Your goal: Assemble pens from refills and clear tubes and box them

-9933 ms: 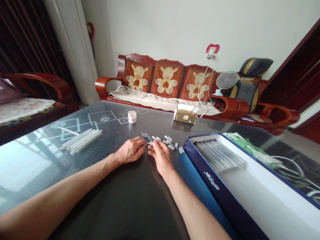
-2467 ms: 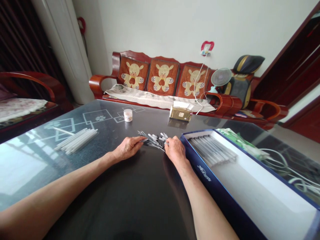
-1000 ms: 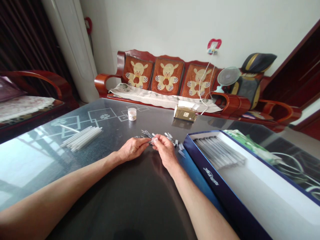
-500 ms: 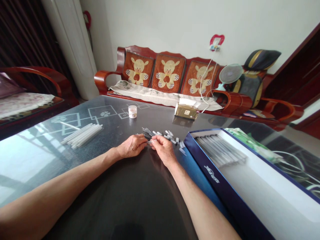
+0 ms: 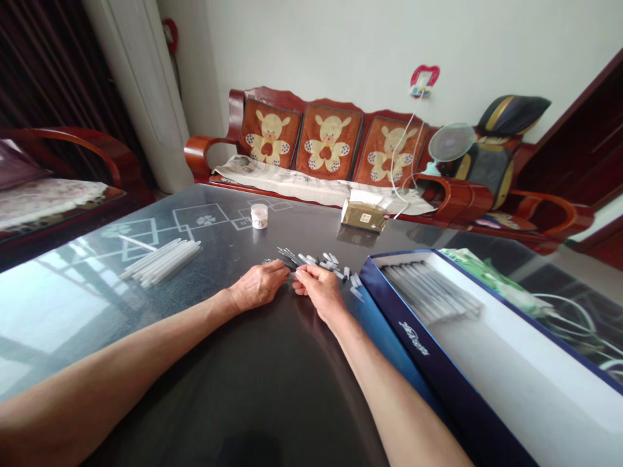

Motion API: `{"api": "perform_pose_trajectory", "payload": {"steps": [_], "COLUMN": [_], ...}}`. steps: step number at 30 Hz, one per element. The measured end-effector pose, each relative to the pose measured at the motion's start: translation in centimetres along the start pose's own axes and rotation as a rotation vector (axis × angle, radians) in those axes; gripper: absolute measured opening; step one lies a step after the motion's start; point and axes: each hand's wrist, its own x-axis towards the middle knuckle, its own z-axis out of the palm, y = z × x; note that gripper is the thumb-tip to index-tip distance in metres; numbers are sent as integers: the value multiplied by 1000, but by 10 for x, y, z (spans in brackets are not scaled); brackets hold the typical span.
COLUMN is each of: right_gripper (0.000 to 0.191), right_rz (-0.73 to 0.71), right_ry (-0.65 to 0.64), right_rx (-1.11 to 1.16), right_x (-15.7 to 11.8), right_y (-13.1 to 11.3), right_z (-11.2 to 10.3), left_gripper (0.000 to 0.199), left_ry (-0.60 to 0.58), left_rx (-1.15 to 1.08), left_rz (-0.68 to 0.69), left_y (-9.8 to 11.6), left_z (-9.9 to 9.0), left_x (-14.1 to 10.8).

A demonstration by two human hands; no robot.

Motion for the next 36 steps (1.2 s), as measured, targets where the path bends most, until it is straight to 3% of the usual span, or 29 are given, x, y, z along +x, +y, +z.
{"api": "perform_pose_trajectory", "payload": {"steps": [6, 10, 14, 18, 21, 23, 25, 27, 29, 31, 33, 36], "right_gripper": [19, 13, 13, 13, 13, 13, 13, 13, 13, 11, 7, 10], "right_rz": [-81, -280, -491, -558, -614, -678, -726, -656, -496, -305, -171, -152], "right_ry": [13, 34, 90, 62, 75, 119, 204, 351, 488, 559, 529, 454], "right_rx": [-73, -324, -562, -761, -928, -1018, -1105, -1224, -1345, -1411, -1398, -1383], "right_x": [2, 3, 1, -1, -3, -7, -13, -21, -29, -35, -39, -38], "right_y": [8, 20, 23, 9, -25, -56, -89, -116, -129, -129, -118, -96], "right_z": [3, 3, 3, 7, -1, -21, -54, -97, -143, -183, -210, -224], "left_gripper": [28, 28, 27, 38, 55, 61, 61, 59, 57, 55, 53, 48], "left_ry": [11, 65, 195, 356, 513, 580, 590, 560, 528, 510, 503, 495], "left_rx": [33, 30, -90, -75, 35, 59, 50, 33, 24, 23, 25, 27], "left_rz": [-12, 8, 51, 42, -51, -102, -123, -123, -115, -109, -105, -103], "left_y": [-2, -4, -7, -9, -11, -13, -15, -17, -19, -19, -19, -19], "left_z": [-2, -2, 1, 0, -4, -5, -4, -1, 2, 4, 5, 5], "left_x": [1, 2, 2, 2, 1, 1, 1, 1, 1, 1, 1, 2]}}
